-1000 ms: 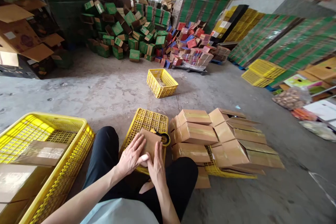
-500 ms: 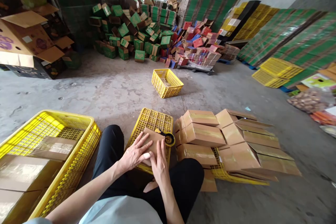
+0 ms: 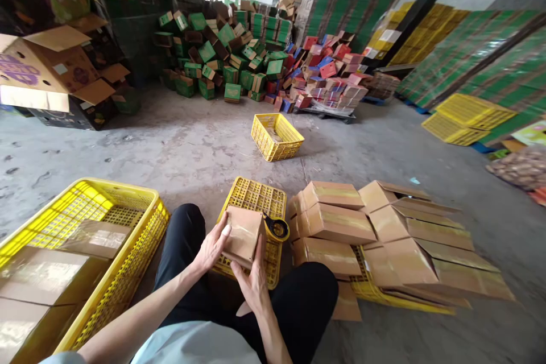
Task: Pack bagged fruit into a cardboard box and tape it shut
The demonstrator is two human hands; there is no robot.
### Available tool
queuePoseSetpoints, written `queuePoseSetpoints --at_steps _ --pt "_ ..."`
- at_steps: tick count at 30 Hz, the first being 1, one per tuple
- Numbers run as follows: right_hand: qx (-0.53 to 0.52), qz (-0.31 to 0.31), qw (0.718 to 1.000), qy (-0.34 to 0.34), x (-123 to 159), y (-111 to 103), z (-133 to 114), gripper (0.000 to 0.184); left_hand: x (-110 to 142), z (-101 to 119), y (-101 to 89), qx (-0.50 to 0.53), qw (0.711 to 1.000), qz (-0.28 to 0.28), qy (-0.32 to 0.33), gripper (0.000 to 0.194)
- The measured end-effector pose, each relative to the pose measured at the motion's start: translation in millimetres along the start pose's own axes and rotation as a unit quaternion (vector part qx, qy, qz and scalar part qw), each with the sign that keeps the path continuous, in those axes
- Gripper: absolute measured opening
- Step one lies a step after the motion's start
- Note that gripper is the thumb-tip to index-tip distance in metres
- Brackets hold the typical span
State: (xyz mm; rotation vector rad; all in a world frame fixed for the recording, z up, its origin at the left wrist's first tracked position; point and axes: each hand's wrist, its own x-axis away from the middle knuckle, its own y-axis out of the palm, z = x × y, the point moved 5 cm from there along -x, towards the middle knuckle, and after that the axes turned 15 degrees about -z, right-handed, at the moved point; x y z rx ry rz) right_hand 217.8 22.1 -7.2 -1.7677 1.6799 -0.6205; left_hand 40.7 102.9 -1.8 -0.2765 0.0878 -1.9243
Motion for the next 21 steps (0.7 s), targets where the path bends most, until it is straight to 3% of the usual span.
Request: queuePoseSetpoints --at_steps 4,7,10,13,16,18,21 --pt "0.11 -0.051 0.992 0.025 -10.3 -5.1 -4.6 0.099 -7.6 -33.0 12.8 0.122 0.992 -0.007 -0.018 0.081" --pt "0.148 -0.126 0.979 0.057 -15.1 4.4 -0.8 0.099 -16.2 -67.1 22.7 0.13 0.99 -0.014 -0.05 0.084" --pt "0.165 -0.177 0.967 0.074 -23.8 21.0 -1.6 0.1 -25.8 -91.3 16.4 0.116 0.991 -0.003 -0.061 0.091" --pt "0.178 -0.2 0.959 0.093 -38.8 41.3 -5.3 0.097 -32.7 -100.6 1.0 0.087 0.992 -0.024 -0.082 0.094" --pt "0.18 -0.249 0.945 0.117 -51.3 66.5 -2.8 0.083 -33.1 -99.8 -7.4 0.056 0.994 -0.069 -0.06 0.087" --pt "0.181 -0.286 0.932 0.129 -53.8 82.3 3.1 0.073 -29.7 -102.2 -5.5 0.009 0.995 -0.084 -0.044 0.082" --pt "0.205 -0.286 0.929 0.114 -52.5 92.8 10.6 0.069 -23.6 -108.0 7.2 -0.127 0.988 -0.084 0.005 0.077"
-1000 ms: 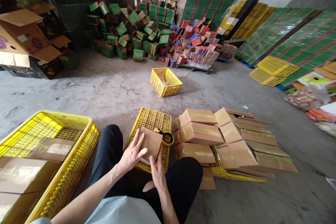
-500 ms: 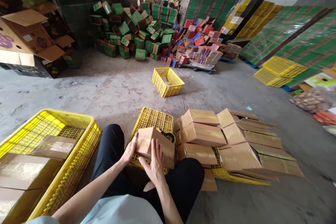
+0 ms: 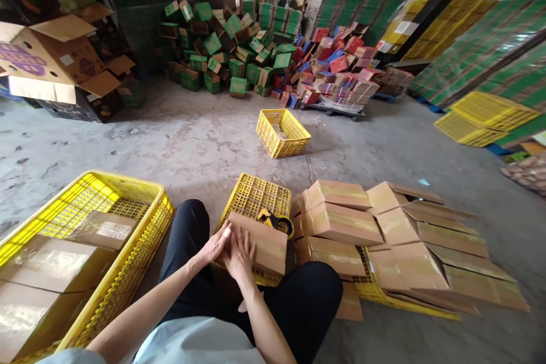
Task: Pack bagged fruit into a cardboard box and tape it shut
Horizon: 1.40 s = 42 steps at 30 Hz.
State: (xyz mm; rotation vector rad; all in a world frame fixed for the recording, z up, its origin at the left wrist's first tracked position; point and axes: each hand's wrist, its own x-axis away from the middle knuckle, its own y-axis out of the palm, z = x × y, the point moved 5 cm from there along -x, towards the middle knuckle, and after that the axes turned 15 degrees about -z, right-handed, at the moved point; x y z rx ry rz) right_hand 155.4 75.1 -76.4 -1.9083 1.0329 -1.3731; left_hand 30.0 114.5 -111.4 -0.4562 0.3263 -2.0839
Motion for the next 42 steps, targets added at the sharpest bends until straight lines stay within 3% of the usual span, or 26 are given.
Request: queuePoseSetpoints --at_steps 4,8,14,19,23,28,32,37,42 --pt "0.024 0.028 0.999 -0.006 6.4 -3.3 10.4 0.068 2.9 3.2 21.2 -0.193 0.977 -0.002 0.086 0.076" --pt "0.031 0.043 0.999 -0.001 21.0 -12.5 32.1 0.062 5.5 4.5 23.0 -0.298 0.951 0.008 0.082 0.074" --pt "0.039 0.082 0.994 0.061 37.3 -10.9 75.2 0.06 9.2 16.6 27.1 -0.355 0.932 0.031 0.07 0.089" --pt "0.025 0.095 0.988 0.117 41.3 -14.0 115.5 0.065 11.3 19.6 32.8 -0.368 0.927 0.046 0.066 0.088" --pt "0.031 0.112 0.986 0.123 37.9 -16.2 135.2 0.072 -2.4 25.0 38.8 -0.375 0.925 0.032 0.055 0.091" --pt "0.035 0.121 0.984 0.122 29.3 -9.7 135.8 0.069 -31.0 47.3 64.5 -0.388 0.916 -0.029 0.094 0.084" --pt "0.063 0.124 0.983 0.117 35.0 1.6 124.2 0.065 -30.3 56.1 79.5 -0.408 0.902 -0.054 0.134 0.084" --pt "0.072 0.15 0.983 0.077 49.0 15.1 108.7 0.063 -6.5 47.9 76.0 -0.424 0.889 -0.055 0.162 0.089" --pt "0.065 0.142 0.986 0.06 55.6 15.5 109.6 0.076 14.5 30.5 61.3 -0.417 0.9 -0.013 0.128 0.089"
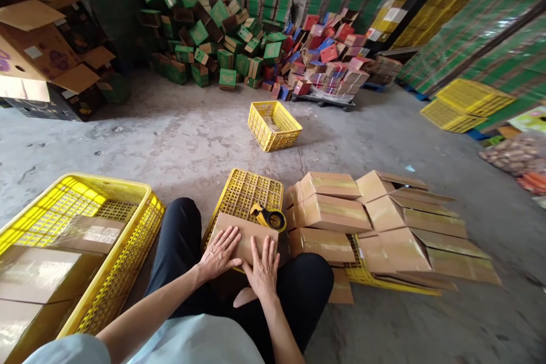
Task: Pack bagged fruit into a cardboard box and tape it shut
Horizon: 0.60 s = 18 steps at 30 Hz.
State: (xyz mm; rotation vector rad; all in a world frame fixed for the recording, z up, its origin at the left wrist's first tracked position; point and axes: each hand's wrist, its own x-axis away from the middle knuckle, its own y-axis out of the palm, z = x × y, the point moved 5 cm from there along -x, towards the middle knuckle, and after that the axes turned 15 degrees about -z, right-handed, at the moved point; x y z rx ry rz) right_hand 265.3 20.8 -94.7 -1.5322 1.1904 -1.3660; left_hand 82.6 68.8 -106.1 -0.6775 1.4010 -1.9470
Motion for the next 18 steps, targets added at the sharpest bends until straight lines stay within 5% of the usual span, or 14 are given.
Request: queuePoseSetpoints --at_steps 8,13,18 --pt "-0.006 0.021 1.0 -0.015 5.9 10.5 -10.2 0.064 11.5 2.8 2.0 0.005 0.996 0.036 -0.084 0.091" --pt "-0.023 -0.004 0.998 -0.06 10.3 23.7 -24.4 0.066 11.2 28.9 6.9 -0.014 1.0 -0.007 -0.009 0.082" --pt "-0.009 -0.001 0.997 -0.079 14.1 22.6 -25.1 0.069 19.0 26.8 5.2 -0.015 0.999 -0.035 0.037 0.089"
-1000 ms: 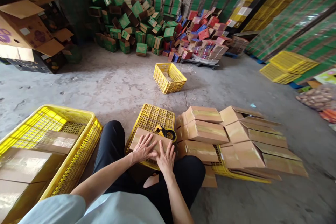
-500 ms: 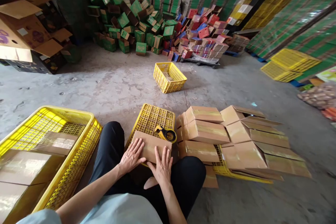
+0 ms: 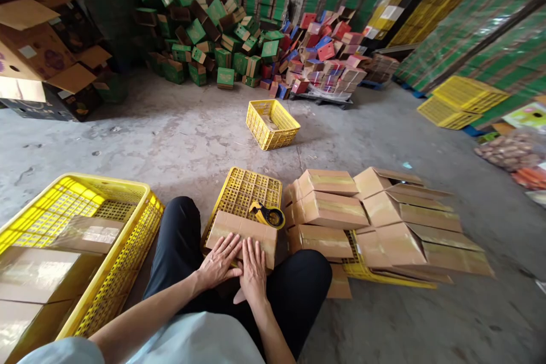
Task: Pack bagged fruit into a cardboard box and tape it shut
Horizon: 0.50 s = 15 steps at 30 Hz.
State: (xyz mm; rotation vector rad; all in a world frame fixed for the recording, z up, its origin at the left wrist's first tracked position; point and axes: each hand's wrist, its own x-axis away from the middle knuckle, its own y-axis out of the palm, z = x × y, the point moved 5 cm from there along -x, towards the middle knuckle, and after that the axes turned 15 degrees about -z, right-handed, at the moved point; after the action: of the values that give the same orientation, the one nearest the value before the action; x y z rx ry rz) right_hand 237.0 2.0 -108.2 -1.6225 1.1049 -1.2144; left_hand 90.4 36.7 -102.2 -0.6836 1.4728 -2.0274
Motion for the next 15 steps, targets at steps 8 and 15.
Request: queuePoseSetpoints --at_steps 8,15 --pt "0.03 0.043 0.997 -0.06 13.6 -3.9 10.2 0.068 8.8 -11.2 -0.5 -0.005 1.0 0.028 -0.005 0.087" --pt "0.026 0.05 0.997 -0.052 -4.7 -19.1 20.0 0.059 -5.0 -25.2 -7.7 0.006 0.998 0.055 -0.029 0.079"
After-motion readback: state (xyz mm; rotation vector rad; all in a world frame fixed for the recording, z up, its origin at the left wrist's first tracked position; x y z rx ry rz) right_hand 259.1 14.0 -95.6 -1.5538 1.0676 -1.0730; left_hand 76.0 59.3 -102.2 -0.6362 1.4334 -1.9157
